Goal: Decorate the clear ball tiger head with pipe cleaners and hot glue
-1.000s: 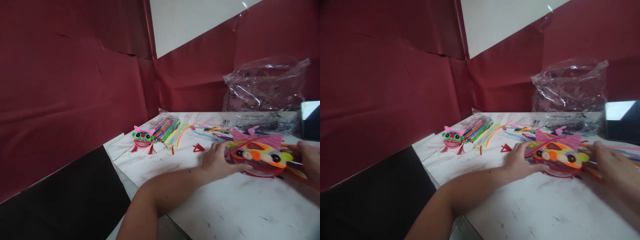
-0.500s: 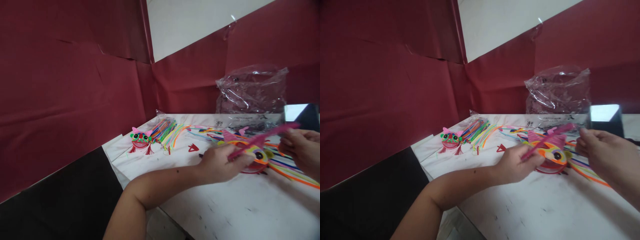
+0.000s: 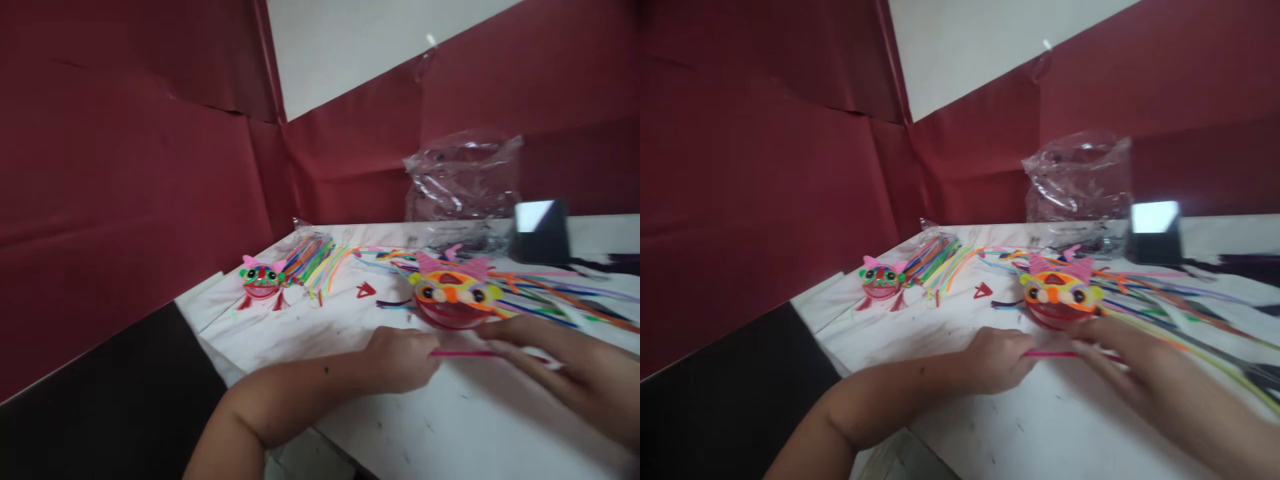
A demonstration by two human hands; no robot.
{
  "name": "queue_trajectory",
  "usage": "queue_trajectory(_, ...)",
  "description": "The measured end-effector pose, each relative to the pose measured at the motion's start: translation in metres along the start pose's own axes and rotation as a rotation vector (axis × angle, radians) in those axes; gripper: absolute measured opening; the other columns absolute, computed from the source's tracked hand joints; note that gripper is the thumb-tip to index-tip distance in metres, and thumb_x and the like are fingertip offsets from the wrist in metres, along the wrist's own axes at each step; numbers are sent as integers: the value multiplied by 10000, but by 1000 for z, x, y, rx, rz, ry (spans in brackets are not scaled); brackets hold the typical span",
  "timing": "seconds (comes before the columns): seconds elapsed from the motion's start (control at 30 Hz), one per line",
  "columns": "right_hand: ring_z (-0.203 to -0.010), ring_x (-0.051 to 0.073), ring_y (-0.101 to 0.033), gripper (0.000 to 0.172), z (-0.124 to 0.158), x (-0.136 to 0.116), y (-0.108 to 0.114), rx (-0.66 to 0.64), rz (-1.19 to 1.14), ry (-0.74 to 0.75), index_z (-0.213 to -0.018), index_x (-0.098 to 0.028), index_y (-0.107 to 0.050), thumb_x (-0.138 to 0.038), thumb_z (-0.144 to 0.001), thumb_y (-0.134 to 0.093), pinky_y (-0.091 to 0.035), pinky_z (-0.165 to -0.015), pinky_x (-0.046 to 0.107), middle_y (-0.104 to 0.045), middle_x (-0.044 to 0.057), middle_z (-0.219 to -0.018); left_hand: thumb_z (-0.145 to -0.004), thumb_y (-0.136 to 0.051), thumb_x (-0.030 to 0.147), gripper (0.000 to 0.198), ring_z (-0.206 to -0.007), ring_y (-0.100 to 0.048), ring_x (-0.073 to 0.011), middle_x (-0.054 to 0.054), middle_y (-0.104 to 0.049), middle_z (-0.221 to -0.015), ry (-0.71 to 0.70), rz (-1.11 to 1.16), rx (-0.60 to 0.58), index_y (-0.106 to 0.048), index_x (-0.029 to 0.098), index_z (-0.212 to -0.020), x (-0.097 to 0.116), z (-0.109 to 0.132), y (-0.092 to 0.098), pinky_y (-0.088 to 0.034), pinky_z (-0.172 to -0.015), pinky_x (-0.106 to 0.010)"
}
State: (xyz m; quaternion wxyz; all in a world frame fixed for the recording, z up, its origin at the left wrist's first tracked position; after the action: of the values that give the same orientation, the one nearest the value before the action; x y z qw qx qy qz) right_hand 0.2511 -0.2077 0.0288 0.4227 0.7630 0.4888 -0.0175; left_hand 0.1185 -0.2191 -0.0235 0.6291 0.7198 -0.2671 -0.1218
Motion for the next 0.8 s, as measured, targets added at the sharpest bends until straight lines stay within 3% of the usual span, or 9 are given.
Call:
queue_trajectory(0.1,-705,235,-650,361,15,-21,-46,-268,57,75,-815,-243,-679,-442,-915,-395,-521,-652,357,-699,110,-768,-862,-434,255,179,-729,-616,-175,-36,-681,-824,87,-4,-29,-586,192,-792,-11,1,-4,-451,-676,-274)
queue_trajectory(0.2,-635,202,-611,367,19,-12,-60,-333,107,10,-750,-206,-628,-361,-933,-351,-471,-602,312,-673,89,-709,-847,-456,269,172,-740,-608,-179,-34,-676,-805,121,100,18,-606,193,-809,-22,-3,-2,-442,-687,-276)
queue_trajectory(0.3,-548,169,-564,348,22,3,-60,-341,103,-105,-726,-206,-589,-351,-926,-344,-410,-525,273,-645,57,-642,-777,-565,330,173,-707,-579,-145,2,-665,-792,122,383,104,-615,198,-878,-25,-7,2,-430,-656,-235)
queue_trajectory(0.4,-559,163,-556,268,22,9,-59,-320,12,-182,-813,-208,-588,-372,-903,-395,-406,-532,265,-641,32,-652,-823,-491,339,211,-608,-514,-111,26,-603,-651,124,581,148,-612,178,-761,-25,-8,3,-398,-590,-211)
queue_trajectory(0.5,-619,170,-570,246,19,14,-51,-233,-90,-252,-923,-203,-580,-381,-896,-413,-431,-580,277,-654,32,-720,-828,-465,332,256,-561,-466,-101,39,-535,-571,160,597,233,-592,171,-675,-32,-7,9,-375,-560,-209)
queue_trajectory(0.63,-630,163,-552,310,15,18,-45,-154,-134,-259,-762,-207,-564,-344,-925,-339,-431,-611,282,-634,32,-705,-815,-472,338,248,-531,-455,-94,43,-520,-555,221,619,291,-585,169,-674,-42,-7,14,-367,-528,-200)
queue_trajectory(0.8,-709,185,-551,267,15,18,-45,-130,-131,-212,-691,-197,-587,-310,-867,-421,-433,-663,300,-603,45,-706,-821,-476,326,218,-566,-502,-101,31,-574,-604,214,595,333,-617,172,-755,-39,-5,19,-396,-551,-199)
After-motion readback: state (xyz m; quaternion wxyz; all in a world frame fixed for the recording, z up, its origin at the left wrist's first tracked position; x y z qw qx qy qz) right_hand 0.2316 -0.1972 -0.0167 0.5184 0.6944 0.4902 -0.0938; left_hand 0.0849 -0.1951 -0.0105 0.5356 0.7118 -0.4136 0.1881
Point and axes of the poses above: each hand's wrist, its own z-axis away from the middle knuckle, its own y-axis out of the back of the hand, x = y × z, the point moved 10 cm from there along -z, towards the middle knuckle
